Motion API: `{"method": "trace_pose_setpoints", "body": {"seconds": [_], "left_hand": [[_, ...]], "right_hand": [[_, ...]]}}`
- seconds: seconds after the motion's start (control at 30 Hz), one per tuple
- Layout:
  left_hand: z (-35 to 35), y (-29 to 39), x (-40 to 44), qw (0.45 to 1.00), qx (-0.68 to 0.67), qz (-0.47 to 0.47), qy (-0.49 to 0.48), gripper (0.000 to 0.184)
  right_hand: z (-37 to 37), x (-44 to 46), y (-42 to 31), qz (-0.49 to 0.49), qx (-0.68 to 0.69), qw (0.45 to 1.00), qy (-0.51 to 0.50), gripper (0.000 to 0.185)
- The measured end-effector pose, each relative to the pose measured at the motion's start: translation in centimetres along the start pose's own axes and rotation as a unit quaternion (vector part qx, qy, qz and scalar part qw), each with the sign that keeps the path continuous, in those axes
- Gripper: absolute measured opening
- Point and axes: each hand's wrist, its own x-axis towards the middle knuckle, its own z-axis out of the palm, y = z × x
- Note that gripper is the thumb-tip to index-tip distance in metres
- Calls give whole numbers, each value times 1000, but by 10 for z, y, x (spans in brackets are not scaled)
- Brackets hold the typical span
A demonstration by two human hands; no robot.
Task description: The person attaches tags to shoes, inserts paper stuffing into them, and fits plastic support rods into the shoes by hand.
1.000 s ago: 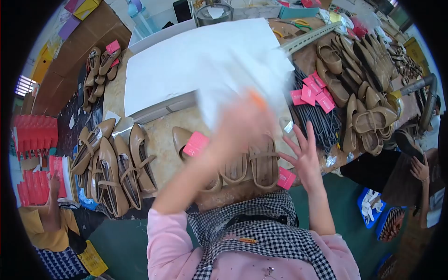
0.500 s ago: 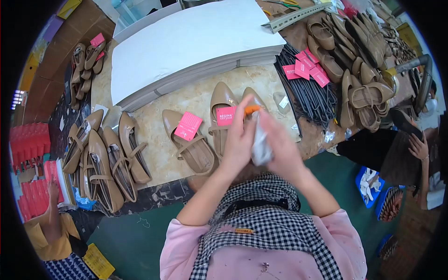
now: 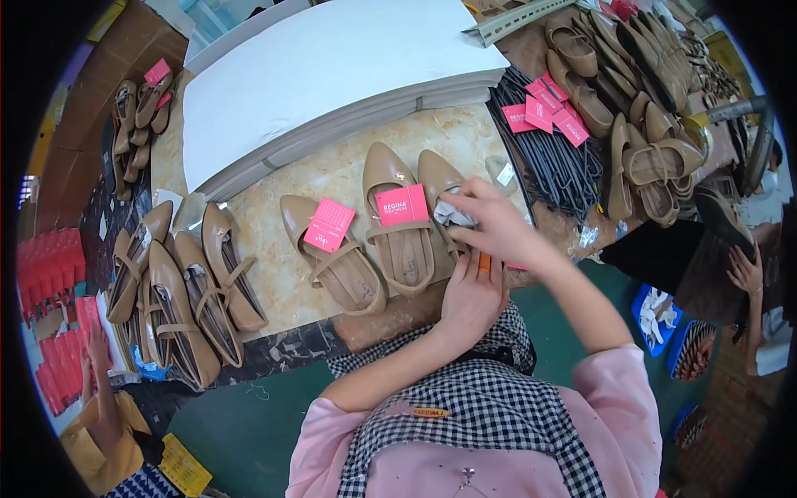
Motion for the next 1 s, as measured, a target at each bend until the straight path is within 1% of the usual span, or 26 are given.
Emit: {"method": "trace_pose_setpoints", "body": {"seconds": [0.1,0.2,0.23,0.27,0.3,0.33,0.37,0.4,0.43,0.47,0.5,0.53,0.57,0.63,0.73,0.77,0.8,0.83,0.87,0.9,0.97,1.0], "left_hand": [[-4,2,4,1000,4,0,11,74],[-6,-2,7,1000,24,20,-6,75],[-10,-5,8,997,13,38,-66,75],[-14,-13,13,991,4,57,-123,75],[-29,-27,28,982,-4,76,-174,75],[-84,-40,60,980,64,90,-162,69],[-113,-71,99,976,86,20,-198,66],[-124,-140,128,985,156,61,36,67],[-154,-187,151,966,207,28,151,70],[-158,-250,168,952,252,-97,144,69],[-162,-282,168,953,234,-175,81,70],[-168,-294,169,945,210,-249,16,71],[-162,-299,169,948,202,-238,65,67],[-151,-284,162,948,182,-212,153,59],[-153,-244,151,976,64,-154,142,38],[-161,-196,136,978,62,-83,179,20],[-157,-153,116,991,33,-33,123,15],[-145,-108,83,979,56,147,130,12],[-149,-79,64,982,-1,175,64,13],[-152,-49,44,979,-60,195,-5,14],[-160,-57,41,951,-205,193,129,13],[-155,-62,33,950,-209,178,151,12]], "right_hand": [[-6,2,28,173,46,984,-13,58],[12,32,42,150,-3,989,-8,62],[10,31,38,185,-20,982,-29,67],[10,24,35,180,0,984,-9,66],[8,15,33,169,17,985,14,65],[3,9,30,152,33,987,36,65],[-14,1,17,168,40,985,16,61],[-25,-8,6,178,51,982,28,59],[-30,-20,-3,192,63,979,40,57],[-33,-33,-9,195,58,978,45,56],[-37,-41,-11,194,50,978,53,55],[-39,-45,-14,196,42,978,63,53],[-40,-46,-18,194,41,977,74,54],[-39,-49,-26,197,41,975,96,56],[-30,-29,-54,186,220,939,188,64],[-28,-22,-61,192,353,893,203,71],[-23,-23,-49,243,502,807,196,72],[-16,-30,-29,289,633,694,184,73],[-11,-38,-20,329,744,557,166,74],[-10,-41,-23,325,737,577,136,75],[-4,-44,-38,314,720,615,71,77],[-1,-49,-51,310,710,631,40,78]]}}
